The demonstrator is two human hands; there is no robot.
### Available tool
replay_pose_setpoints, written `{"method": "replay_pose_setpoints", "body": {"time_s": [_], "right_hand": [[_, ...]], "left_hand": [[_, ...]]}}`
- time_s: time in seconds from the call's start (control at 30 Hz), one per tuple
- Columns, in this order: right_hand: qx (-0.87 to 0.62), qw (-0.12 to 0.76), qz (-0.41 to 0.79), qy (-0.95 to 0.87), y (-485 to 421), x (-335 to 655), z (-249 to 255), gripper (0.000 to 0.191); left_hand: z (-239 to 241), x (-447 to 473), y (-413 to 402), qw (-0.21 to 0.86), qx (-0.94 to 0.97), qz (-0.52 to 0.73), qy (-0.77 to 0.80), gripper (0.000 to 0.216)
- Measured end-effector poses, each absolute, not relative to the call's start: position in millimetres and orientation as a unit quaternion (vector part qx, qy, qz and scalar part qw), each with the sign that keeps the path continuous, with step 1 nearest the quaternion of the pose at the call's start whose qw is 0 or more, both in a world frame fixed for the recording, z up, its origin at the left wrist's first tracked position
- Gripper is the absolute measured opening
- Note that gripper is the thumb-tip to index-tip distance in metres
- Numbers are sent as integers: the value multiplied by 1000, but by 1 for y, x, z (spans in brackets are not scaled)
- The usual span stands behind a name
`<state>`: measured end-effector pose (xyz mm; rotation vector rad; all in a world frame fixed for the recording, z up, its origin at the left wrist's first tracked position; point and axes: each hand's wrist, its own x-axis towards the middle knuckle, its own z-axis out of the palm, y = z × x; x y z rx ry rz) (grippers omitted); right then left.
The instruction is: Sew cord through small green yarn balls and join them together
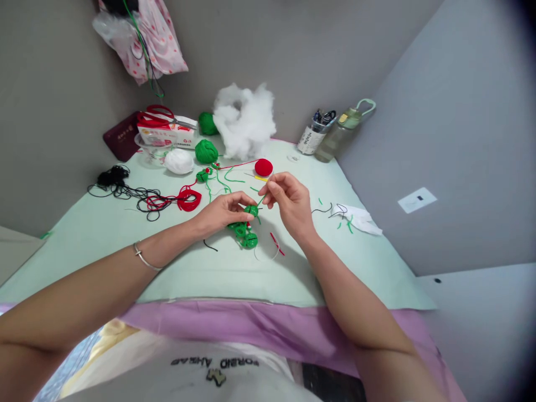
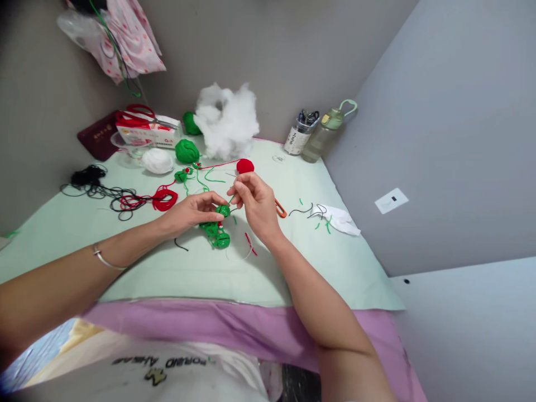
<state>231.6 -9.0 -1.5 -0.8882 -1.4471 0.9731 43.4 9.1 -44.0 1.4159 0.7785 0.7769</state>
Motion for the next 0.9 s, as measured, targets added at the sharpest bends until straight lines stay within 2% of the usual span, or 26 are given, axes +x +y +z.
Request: {"method": "replay_pose_setpoints", "body": {"time_s": [0.2, 0.37, 0.5, 0.77, 0.9], "right_hand": [[-372, 604, 420, -566, -10, 226, -5, 27], [-382, 521, 520, -559, -8, 222, -9, 35], [-395, 563, 503, -525, -4, 228, -6, 32], [-388, 533, 527, -536, -1, 232, -9, 24], [-397, 520, 521, -549, -2, 230, -9, 24]], "left_hand": [[-38, 44, 8, 626, 609, 349, 340, 37], [-39, 44, 7, 633, 603, 354, 332, 33], [-40, 44, 6, 628, 604, 331, 363, 37], [-43, 41, 11, 616, 615, 354, 342, 41], [-39, 40, 9, 596, 611, 375, 360, 34]]}}
